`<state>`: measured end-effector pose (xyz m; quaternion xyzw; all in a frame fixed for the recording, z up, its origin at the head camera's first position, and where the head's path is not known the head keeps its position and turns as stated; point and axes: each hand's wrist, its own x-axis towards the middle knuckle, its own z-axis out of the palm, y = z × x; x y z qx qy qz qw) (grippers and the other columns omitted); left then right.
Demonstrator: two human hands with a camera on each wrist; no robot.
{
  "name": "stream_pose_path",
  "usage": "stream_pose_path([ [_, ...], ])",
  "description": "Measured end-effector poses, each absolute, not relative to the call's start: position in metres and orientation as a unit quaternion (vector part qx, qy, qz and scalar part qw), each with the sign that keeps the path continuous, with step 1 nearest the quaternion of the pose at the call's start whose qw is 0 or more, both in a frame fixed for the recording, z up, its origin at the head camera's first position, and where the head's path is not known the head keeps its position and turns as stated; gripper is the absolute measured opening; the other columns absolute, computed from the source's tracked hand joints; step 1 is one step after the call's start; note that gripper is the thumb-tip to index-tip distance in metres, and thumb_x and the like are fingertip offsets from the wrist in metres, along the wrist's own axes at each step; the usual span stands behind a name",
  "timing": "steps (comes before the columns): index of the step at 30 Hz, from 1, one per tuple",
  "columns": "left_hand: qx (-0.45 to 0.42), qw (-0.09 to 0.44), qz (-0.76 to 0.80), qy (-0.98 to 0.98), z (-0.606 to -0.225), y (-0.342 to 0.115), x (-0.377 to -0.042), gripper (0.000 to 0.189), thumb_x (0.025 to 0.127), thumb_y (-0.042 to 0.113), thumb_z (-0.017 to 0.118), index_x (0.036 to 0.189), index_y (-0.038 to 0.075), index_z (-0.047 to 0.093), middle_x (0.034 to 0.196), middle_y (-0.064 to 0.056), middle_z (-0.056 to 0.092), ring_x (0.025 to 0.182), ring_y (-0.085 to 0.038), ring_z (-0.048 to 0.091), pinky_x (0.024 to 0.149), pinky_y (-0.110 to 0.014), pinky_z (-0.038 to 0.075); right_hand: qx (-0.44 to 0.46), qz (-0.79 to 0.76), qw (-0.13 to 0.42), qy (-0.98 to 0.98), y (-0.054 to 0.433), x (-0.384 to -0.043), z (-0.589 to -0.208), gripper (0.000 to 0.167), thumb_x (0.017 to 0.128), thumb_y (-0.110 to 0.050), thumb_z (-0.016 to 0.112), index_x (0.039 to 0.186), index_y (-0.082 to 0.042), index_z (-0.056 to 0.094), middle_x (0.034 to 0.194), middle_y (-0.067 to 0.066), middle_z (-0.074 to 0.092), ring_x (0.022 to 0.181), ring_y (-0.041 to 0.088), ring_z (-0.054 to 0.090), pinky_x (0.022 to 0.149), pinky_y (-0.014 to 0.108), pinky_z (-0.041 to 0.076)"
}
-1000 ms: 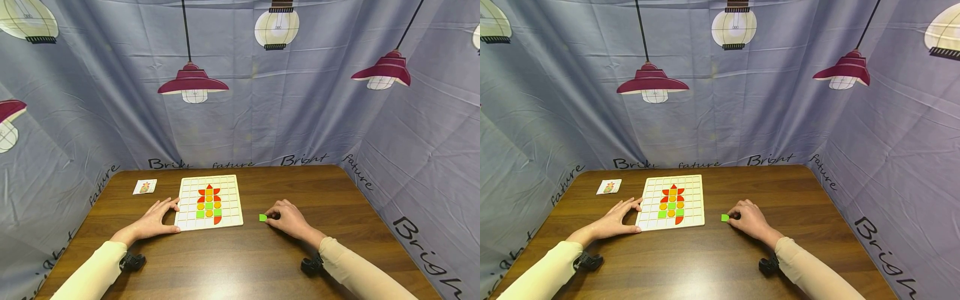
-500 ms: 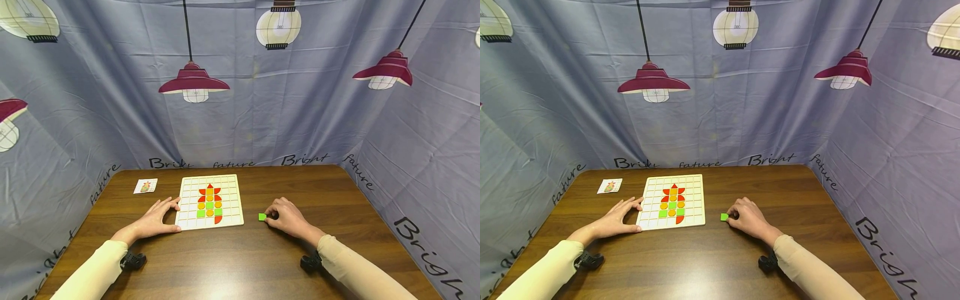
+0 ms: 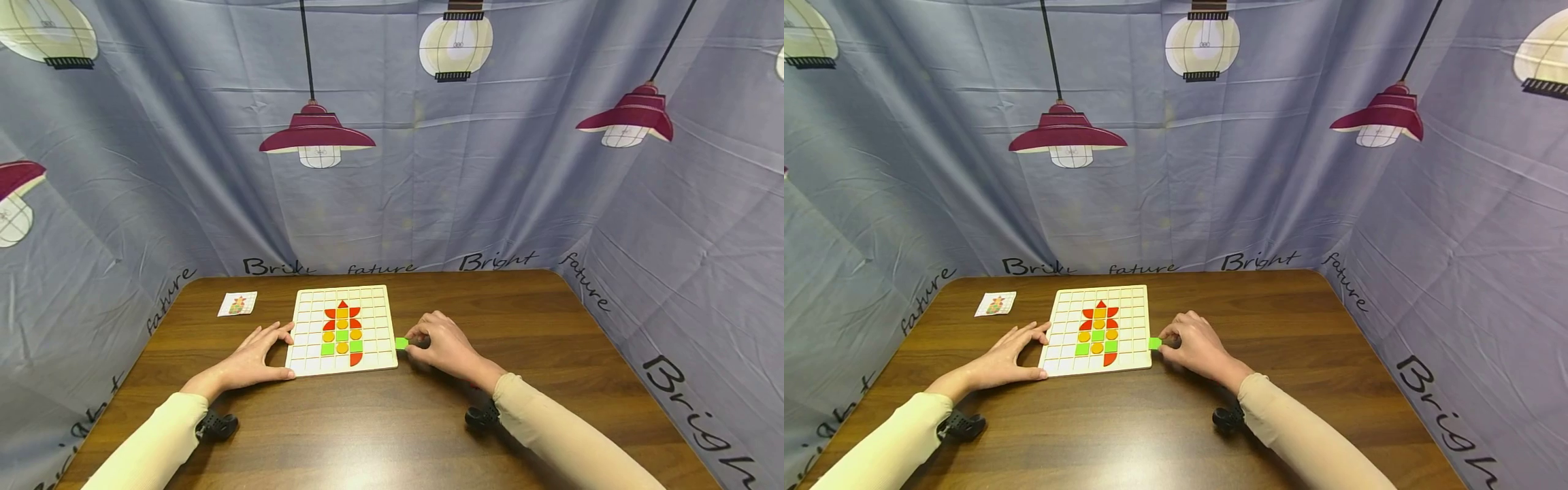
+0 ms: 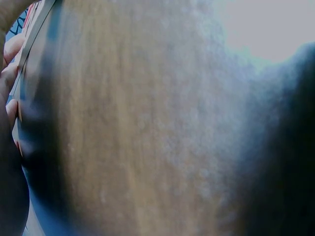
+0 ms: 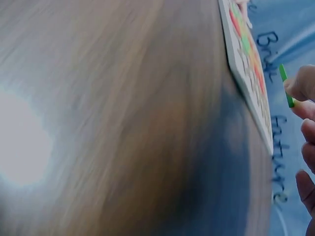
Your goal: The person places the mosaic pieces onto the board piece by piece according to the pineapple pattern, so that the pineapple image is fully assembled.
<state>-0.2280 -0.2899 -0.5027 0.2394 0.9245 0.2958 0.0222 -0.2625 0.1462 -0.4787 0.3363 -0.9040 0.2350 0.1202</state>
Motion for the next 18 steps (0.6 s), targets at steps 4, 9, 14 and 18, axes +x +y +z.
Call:
stream_pose_path([
  [4,0.239,0.024,0.296,0.925,-0.502,-0.290,-0.228,0.055,0.081,0.051,0.083,0.116,0.019,0.056,0.161,-0.014,0.038,0.150,-0.045,0.024,0.120,-0.066,0.005,0.354,0.241,0.123,-0.895,0.124,-0.263,-0.474,0.015,0.083,-0.028,0.084,0.095,-0.021,0.078,0.082,-0.014,0.056,0.082,0.007,0.049,0.072,0.028,0.045],
  [9,0.239,0.024,0.297,0.924,-0.501,-0.289,-0.227,0.055,0.081,0.051,0.083,0.116,0.018,0.056,0.161,-0.015,0.038,0.150,-0.045,0.024,0.120,-0.066,0.005,0.372,0.235,0.127,-0.889,0.095,-0.263,-0.473,0.015,0.081,-0.027,0.081,0.095,-0.020,0.079,0.081,-0.012,0.056,0.082,0.009,0.048,0.073,0.030,0.044],
  [14,0.238,0.025,0.296,0.925,-0.501,-0.289,-0.227,0.055,0.081,0.051,0.082,0.117,0.018,0.056,0.161,-0.014,0.038,0.150,-0.046,0.024,0.120,-0.066,0.005,0.386,0.230,0.127,-0.884,0.072,-0.262,-0.478,0.016,0.081,-0.029,0.080,0.095,-0.020,0.080,0.085,-0.012,0.061,0.084,0.010,0.050,0.073,0.030,0.044],
  [18,0.239,0.024,0.294,0.925,-0.502,-0.289,-0.227,0.056,0.081,0.052,0.082,0.117,0.018,0.056,0.161,-0.014,0.038,0.150,-0.046,0.025,0.120,-0.066,0.006,0.389,0.231,0.122,-0.883,0.059,-0.259,-0.483,0.015,0.082,-0.030,0.082,0.094,-0.021,0.080,0.086,-0.011,0.063,0.085,0.010,0.051,0.074,0.028,0.044],
])
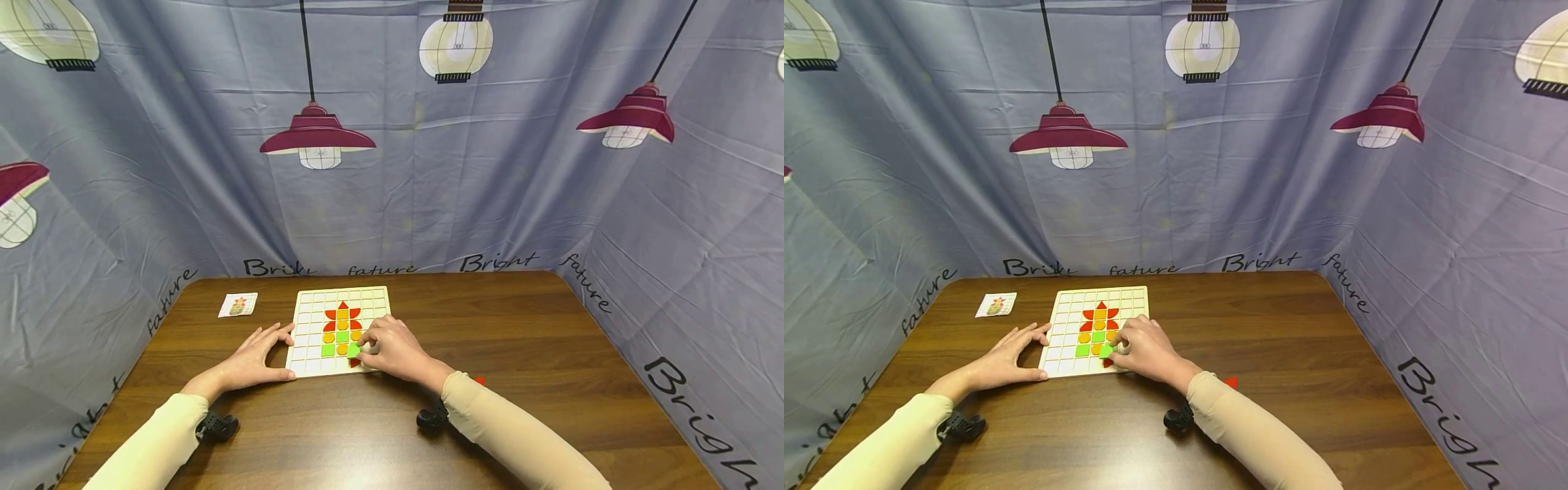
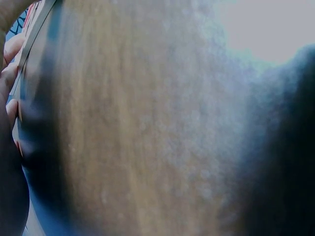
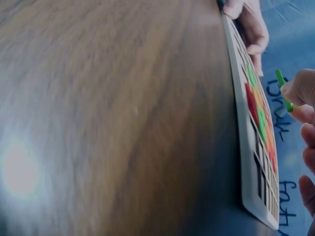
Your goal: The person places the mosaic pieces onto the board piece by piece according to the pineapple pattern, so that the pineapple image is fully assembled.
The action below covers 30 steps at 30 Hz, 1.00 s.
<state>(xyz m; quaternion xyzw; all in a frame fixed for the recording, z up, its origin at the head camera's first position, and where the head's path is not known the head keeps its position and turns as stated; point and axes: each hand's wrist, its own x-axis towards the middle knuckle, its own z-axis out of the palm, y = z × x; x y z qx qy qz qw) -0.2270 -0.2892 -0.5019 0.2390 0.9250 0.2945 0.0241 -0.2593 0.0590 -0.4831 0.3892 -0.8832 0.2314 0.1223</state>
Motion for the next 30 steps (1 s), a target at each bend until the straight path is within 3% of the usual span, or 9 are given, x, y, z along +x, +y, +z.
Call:
stream_pose_path([
  [13,0.239,0.023,0.292,0.926,-0.505,-0.290,-0.229,0.055,0.081,0.053,0.082,0.116,0.020,0.056,0.161,-0.014,0.038,0.150,-0.046,0.025,0.120,-0.066,0.006,0.390,0.200,0.136,-0.888,0.033,-0.254,-0.499,0.011,0.077,-0.027,0.082,0.086,-0.023,0.079,0.080,-0.014,0.059,0.077,0.010,0.046,0.065,0.021,0.038],
  [30,0.242,0.019,0.292,0.925,-0.506,-0.291,-0.230,0.056,0.081,0.054,0.082,0.117,0.020,0.056,0.161,-0.015,0.039,0.149,-0.046,0.025,0.120,-0.067,0.006,0.377,0.199,0.141,-0.894,0.030,-0.255,-0.503,0.006,0.077,-0.026,0.080,0.083,-0.026,0.078,0.077,-0.017,0.056,0.076,0.008,0.046,0.067,0.022,0.039],
])
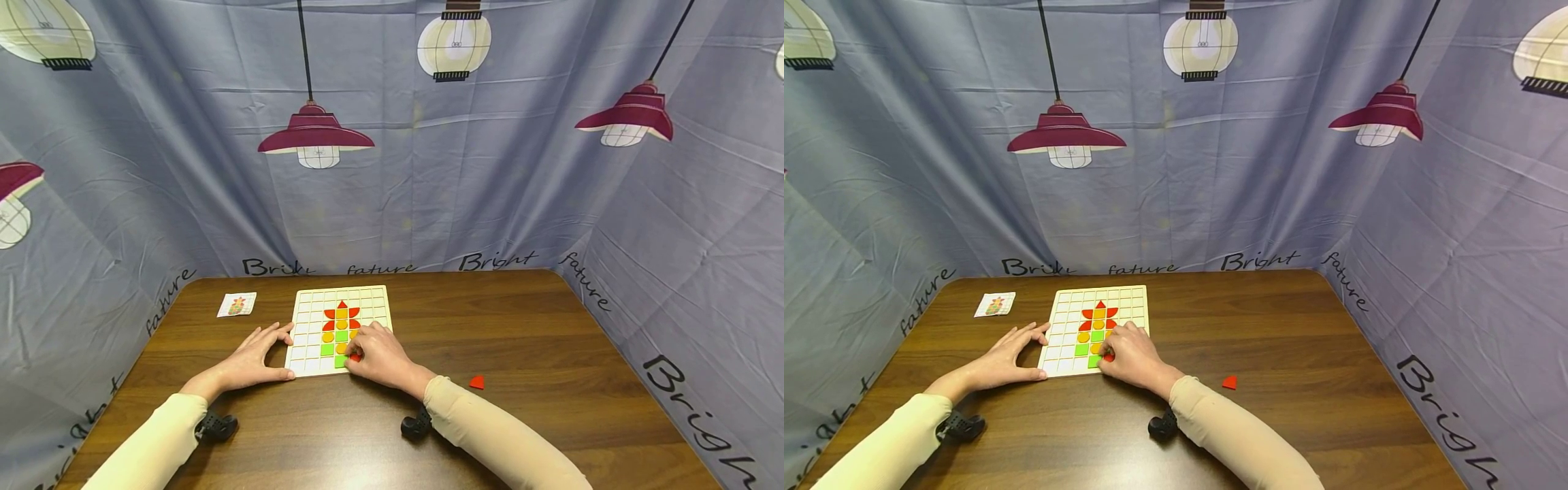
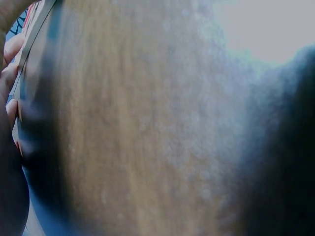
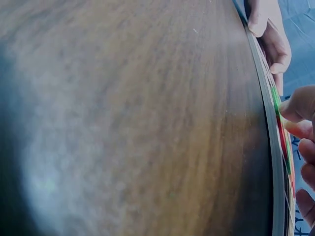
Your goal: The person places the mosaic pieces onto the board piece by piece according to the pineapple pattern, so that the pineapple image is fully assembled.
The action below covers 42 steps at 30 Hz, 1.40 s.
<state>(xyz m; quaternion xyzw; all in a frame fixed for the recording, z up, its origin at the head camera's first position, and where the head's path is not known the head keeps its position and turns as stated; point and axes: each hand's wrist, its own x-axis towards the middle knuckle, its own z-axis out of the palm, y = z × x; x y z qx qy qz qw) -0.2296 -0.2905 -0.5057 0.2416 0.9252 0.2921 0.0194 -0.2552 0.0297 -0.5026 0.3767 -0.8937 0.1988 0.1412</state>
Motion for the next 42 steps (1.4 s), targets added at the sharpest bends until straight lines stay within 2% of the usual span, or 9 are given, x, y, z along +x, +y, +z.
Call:
stream_pose_path([
  [7,0.242,0.020,0.294,0.924,-0.504,-0.290,-0.230,0.056,0.081,0.054,0.083,0.117,0.019,0.056,0.160,-0.015,0.039,0.149,-0.046,0.026,0.120,-0.067,0.006,0.368,0.202,0.122,-0.899,0.030,-0.254,-0.500,0.006,0.080,-0.028,0.079,0.086,-0.026,0.079,0.078,-0.017,0.056,0.080,0.009,0.046,0.068,0.023,0.039],
  [13,0.243,0.019,0.290,0.925,-0.504,-0.289,-0.229,0.057,0.081,0.053,0.083,0.117,0.018,0.056,0.160,-0.016,0.039,0.149,-0.046,0.026,0.120,-0.067,0.007,0.358,0.210,0.103,-0.904,0.049,-0.259,-0.489,0.010,0.083,-0.032,0.079,0.091,-0.024,0.079,0.088,-0.013,0.063,0.086,0.010,0.048,0.078,0.029,0.042],
  [20,0.241,0.019,0.291,0.926,-0.502,-0.289,-0.229,0.057,0.081,0.052,0.082,0.117,0.017,0.056,0.161,-0.016,0.038,0.149,-0.047,0.025,0.120,-0.067,0.006,0.343,0.217,0.113,-0.907,0.099,-0.266,-0.477,0.012,0.087,-0.035,0.078,0.091,-0.024,0.077,0.085,-0.012,0.059,0.085,0.011,0.048,0.077,0.033,0.041],
  [25,0.241,0.022,0.292,0.925,-0.502,-0.289,-0.228,0.057,0.081,0.053,0.082,0.118,0.017,0.056,0.161,-0.016,0.038,0.149,-0.047,0.025,0.120,-0.067,0.005,0.319,0.220,0.102,-0.916,0.144,-0.264,-0.479,0.016,0.088,-0.038,0.078,0.096,-0.024,0.078,0.088,-0.015,0.058,0.086,0.009,0.048,0.079,0.032,0.042],
  [30,0.240,0.022,0.291,0.926,-0.503,-0.289,-0.228,0.057,0.082,0.053,0.082,0.118,0.018,0.056,0.161,-0.016,0.038,0.150,-0.046,0.025,0.120,-0.067,0.005,0.311,0.220,0.097,-0.919,0.188,-0.256,-0.481,0.021,0.088,-0.039,0.079,0.101,-0.022,0.078,0.088,-0.016,0.058,0.085,0.009,0.047,0.077,0.034,0.042],
  [42,0.243,0.019,0.291,0.925,-0.505,-0.290,-0.229,0.056,0.081,0.054,0.082,0.117,0.019,0.055,0.161,-0.015,0.038,0.149,-0.047,0.025,0.120,-0.067,0.006,0.328,0.216,0.051,-0.918,0.256,-0.236,-0.482,0.023,0.087,-0.042,0.081,0.104,-0.027,0.077,0.097,-0.019,0.063,0.095,0.008,0.052,0.082,0.037,0.048],
])
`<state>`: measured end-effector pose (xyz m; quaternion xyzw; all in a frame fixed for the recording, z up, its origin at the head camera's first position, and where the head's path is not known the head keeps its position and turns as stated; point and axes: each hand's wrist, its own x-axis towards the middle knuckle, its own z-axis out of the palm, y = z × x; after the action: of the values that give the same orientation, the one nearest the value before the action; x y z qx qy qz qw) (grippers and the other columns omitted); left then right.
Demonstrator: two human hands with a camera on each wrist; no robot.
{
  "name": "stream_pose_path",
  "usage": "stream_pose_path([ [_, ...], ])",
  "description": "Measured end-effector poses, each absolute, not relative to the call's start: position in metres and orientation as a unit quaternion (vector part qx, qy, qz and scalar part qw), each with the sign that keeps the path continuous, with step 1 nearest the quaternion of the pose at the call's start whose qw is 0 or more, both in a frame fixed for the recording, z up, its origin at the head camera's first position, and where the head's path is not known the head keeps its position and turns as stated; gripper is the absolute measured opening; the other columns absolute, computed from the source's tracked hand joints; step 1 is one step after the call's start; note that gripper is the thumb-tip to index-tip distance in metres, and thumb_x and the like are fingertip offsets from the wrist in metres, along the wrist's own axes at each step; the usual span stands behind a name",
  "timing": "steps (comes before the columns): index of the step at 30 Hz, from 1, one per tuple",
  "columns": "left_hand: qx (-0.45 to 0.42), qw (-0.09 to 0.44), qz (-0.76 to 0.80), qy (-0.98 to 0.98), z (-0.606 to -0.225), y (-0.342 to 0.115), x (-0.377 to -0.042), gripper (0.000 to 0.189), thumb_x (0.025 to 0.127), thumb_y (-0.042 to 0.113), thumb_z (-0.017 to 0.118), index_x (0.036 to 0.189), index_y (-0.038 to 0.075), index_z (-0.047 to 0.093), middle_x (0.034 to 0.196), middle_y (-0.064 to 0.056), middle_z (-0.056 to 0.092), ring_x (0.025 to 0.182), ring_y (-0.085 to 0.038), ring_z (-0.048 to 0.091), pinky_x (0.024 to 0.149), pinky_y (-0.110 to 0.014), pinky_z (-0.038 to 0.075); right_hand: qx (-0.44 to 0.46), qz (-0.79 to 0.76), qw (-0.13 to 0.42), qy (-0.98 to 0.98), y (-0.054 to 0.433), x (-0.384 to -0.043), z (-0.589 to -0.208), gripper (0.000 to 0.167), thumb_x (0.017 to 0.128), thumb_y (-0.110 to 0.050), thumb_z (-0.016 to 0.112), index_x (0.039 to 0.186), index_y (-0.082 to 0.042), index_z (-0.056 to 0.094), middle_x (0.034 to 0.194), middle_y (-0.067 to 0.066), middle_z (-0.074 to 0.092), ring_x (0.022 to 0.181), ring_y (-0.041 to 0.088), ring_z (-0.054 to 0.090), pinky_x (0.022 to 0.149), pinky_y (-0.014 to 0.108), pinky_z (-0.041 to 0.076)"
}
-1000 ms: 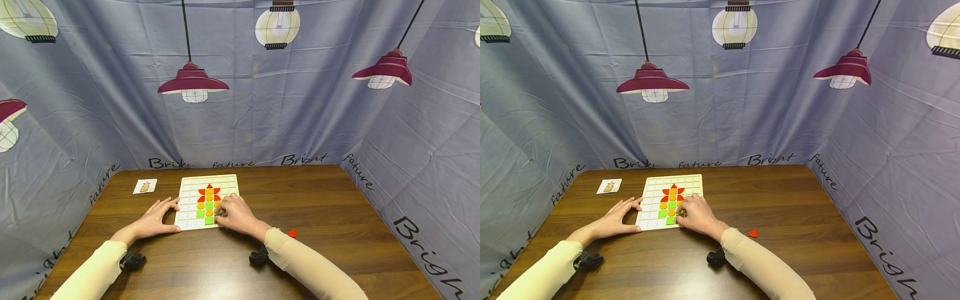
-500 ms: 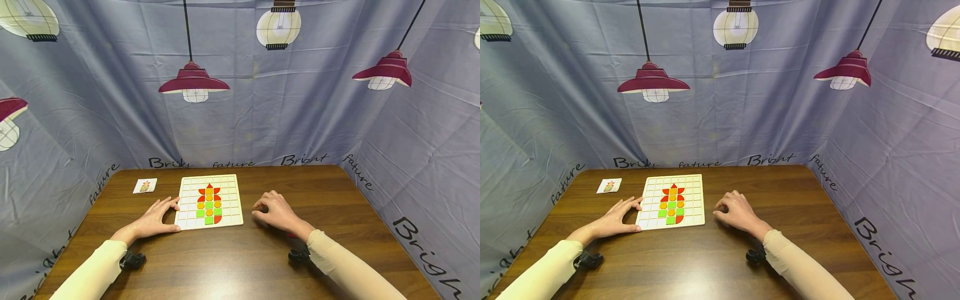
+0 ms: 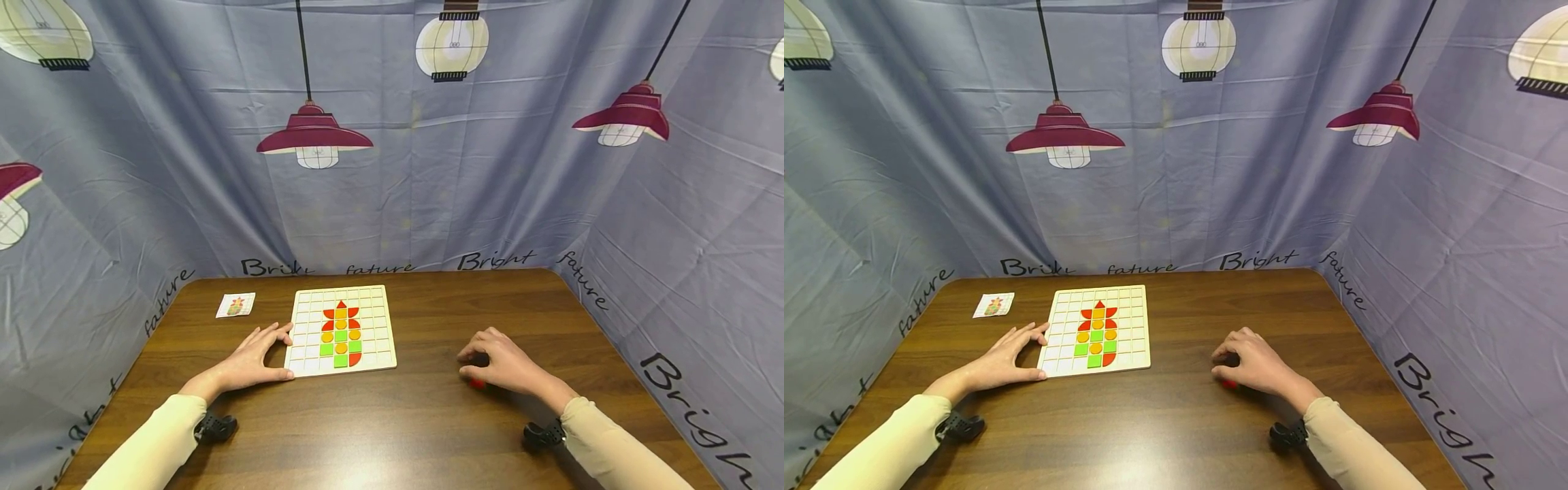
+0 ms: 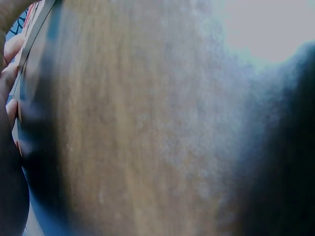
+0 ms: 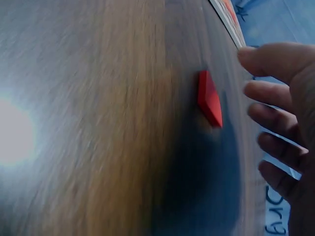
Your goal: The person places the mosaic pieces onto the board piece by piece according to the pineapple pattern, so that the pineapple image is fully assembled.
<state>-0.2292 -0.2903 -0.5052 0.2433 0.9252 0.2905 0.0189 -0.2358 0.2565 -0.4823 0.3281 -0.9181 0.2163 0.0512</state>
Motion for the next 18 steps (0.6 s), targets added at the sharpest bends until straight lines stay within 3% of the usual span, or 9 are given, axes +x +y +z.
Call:
stream_pose_path([
  [7,0.243,0.016,0.289,0.926,-0.505,-0.290,-0.229,0.057,0.081,0.054,0.082,0.117,0.020,0.055,0.160,-0.015,0.039,0.149,-0.046,0.026,0.120,-0.067,0.006,0.328,0.216,0.019,-0.919,0.277,-0.226,-0.485,0.024,0.081,-0.042,0.086,0.100,-0.031,0.076,0.097,-0.021,0.062,0.097,0.005,0.052,0.084,0.033,0.050],
  [18,0.243,0.018,0.287,0.927,-0.504,-0.289,-0.229,0.057,0.081,0.053,0.082,0.117,0.019,0.056,0.160,-0.016,0.040,0.149,-0.047,0.026,0.120,-0.067,0.007,0.348,0.217,0.034,-0.911,0.283,-0.225,-0.492,0.021,0.081,-0.032,0.088,0.098,-0.036,0.075,0.095,-0.020,0.060,0.095,0.004,0.050,0.081,0.030,0.048],
])
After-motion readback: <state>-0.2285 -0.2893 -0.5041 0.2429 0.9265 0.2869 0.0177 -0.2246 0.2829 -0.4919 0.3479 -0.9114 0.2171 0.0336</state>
